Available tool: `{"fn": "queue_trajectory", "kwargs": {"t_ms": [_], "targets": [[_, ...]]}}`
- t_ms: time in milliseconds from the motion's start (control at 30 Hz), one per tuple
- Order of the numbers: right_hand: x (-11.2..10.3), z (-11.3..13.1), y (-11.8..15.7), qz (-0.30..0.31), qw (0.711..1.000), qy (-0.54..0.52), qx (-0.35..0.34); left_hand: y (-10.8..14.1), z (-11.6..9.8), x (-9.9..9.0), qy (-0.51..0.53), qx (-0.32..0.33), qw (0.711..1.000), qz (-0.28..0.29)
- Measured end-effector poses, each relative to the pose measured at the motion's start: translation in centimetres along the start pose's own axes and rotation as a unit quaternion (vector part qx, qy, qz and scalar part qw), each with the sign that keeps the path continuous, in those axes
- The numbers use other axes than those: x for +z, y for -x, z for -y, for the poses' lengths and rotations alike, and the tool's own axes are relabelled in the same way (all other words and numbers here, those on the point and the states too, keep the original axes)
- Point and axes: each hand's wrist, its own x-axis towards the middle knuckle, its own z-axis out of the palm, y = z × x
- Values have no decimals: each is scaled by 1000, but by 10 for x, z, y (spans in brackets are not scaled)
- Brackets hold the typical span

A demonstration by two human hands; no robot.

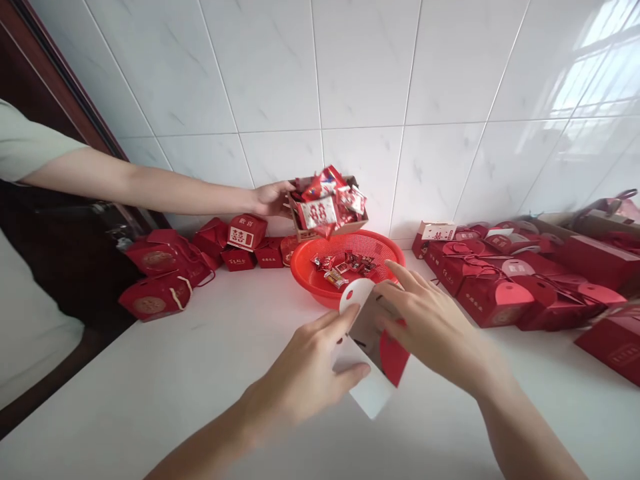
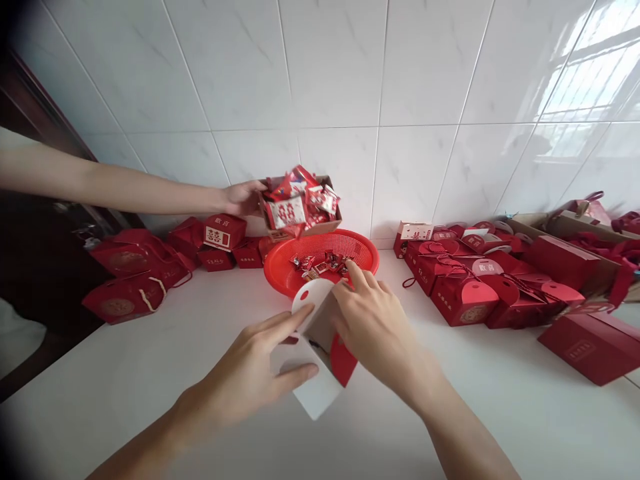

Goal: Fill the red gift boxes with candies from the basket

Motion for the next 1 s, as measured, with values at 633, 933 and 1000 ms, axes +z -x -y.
{"fn": "queue_trajectory", "kwargs": {"t_ms": [633,933,1000], "targets": [[18,-35,-22,275,961,7,-1,-14,15,-7,-78,-144,977,137],[29,-56,-33,326,935,-134,-48,-14,6,-15,-143,-112,966,182],[33,-62,-38,326,926,-185,-49,-15,11,-14,-148,-120,963,188]]}}
